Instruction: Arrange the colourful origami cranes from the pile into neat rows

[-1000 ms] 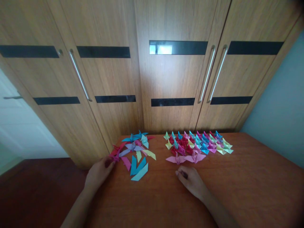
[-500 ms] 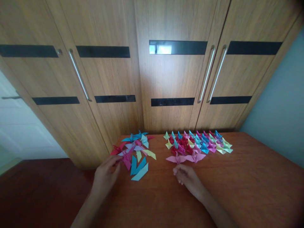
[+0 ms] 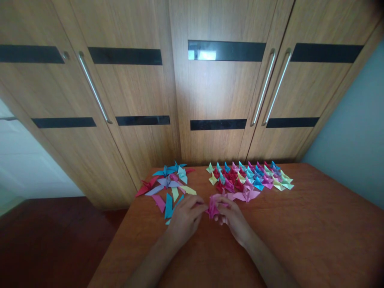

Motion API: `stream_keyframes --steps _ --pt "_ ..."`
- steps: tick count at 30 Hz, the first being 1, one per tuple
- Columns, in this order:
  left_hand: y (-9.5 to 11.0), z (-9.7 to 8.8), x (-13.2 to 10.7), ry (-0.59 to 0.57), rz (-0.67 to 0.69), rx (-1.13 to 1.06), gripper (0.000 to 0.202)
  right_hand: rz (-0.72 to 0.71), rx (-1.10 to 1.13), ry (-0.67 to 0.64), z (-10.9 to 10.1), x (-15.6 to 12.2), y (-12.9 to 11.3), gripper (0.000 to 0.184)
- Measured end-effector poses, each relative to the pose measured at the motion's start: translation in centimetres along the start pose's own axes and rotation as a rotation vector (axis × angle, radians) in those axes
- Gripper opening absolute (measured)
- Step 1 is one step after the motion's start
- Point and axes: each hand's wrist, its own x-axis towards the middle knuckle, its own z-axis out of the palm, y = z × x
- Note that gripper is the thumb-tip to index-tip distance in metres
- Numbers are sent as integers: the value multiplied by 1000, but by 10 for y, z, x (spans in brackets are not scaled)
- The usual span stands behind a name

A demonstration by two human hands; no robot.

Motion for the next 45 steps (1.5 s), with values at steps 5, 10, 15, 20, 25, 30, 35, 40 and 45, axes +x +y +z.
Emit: stream_keyframes --steps 5,10,15,20,25,30,35,40,45 --pt "-3 4 -12 7 -131 -272 47 -51 -110 54 -1 2 4 23" --pt "-4 -3 -14 -36 -265 -506 51 -136 -298 79 1 4 2 18" --pt "-5 5 -12 8 -505 -568 30 -283 -468 55 7 -1 -3 9" --pt "-8 13 -13 -67 -666 -844 26 -251 -435 -25 9 -2 1 14" --pt "-11 11 -11 -118 -772 -1011 22 -188 -365 -10 6 0 8 17" --pt "-9 9 -12 -224 -747 -987 22 -142 -372 -12 7 0 7 18" --pt "-6 7 -11 -224 -716 -968 18 -143 -358 -3 8 0 5 19" --pt "-10 9 -11 -211 -732 -979 21 -105 -318 11 9 0 4 18" --pt "-7 3 -13 -201 -826 -1159 31 -37 -130 -27 5 -1 2 27"
